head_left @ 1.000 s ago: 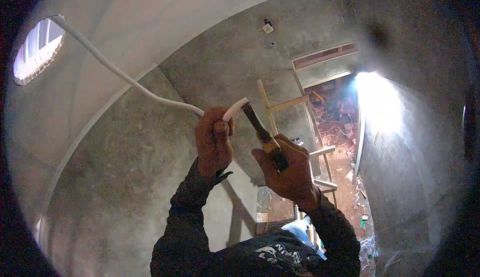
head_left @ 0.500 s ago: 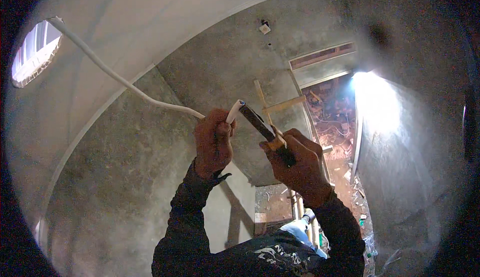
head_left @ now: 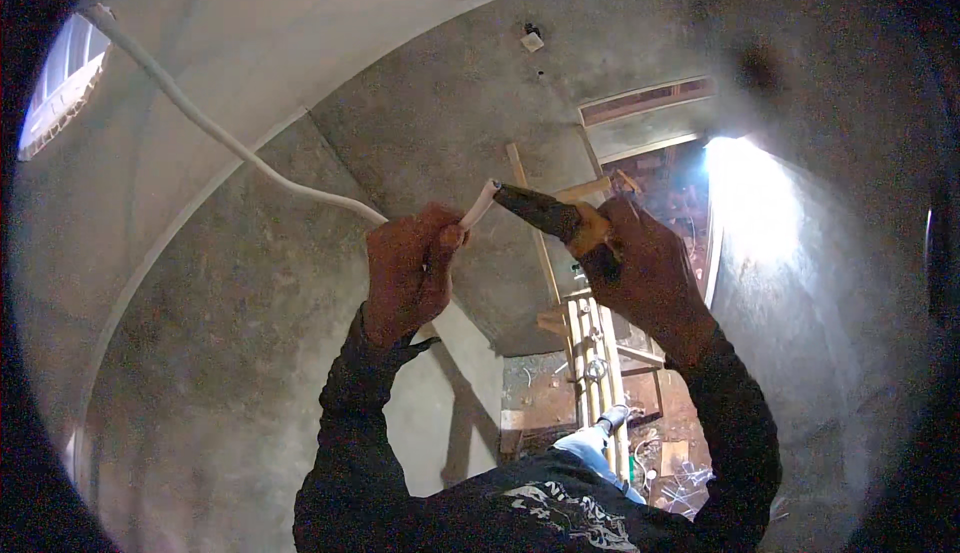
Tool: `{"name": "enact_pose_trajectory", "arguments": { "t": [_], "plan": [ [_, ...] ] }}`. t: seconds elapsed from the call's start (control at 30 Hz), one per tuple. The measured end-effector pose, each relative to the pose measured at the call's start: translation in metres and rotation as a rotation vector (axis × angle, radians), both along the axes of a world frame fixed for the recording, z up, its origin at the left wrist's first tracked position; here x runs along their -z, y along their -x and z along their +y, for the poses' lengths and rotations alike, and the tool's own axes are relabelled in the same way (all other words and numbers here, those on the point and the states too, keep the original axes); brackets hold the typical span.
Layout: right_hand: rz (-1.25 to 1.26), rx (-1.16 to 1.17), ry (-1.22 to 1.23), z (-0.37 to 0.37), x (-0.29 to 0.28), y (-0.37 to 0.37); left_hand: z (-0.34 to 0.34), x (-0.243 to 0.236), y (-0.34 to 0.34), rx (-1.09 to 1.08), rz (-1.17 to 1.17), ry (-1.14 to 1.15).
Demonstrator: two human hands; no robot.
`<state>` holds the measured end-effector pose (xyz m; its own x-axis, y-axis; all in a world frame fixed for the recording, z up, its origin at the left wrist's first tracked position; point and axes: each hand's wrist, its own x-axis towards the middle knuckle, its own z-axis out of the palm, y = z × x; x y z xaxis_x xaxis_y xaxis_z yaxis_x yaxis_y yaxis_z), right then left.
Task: The person strips the outer insulation from a white cable using pliers and then separates and strips the individual internal wires.
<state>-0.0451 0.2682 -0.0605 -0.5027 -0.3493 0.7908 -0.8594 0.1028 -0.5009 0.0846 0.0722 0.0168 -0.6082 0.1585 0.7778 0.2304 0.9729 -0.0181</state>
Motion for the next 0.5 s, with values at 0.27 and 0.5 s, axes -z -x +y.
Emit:
{"name": "enact_pose_trajectory", "arguments": {
  "t": [0.27, 0.5],
  "plan": [
    [0.374, 0.229, -0.108, 0.015, -0.009, 0.047, 0.003, -0.006, -0.007, -0.271, -0.18, 0.292],
    [0.333, 0.322, 0.106, -0.005, -0.01, 0.054, 0.032, -0.008, -0.002, -0.14, -0.099, -0.003]
  ]
}}
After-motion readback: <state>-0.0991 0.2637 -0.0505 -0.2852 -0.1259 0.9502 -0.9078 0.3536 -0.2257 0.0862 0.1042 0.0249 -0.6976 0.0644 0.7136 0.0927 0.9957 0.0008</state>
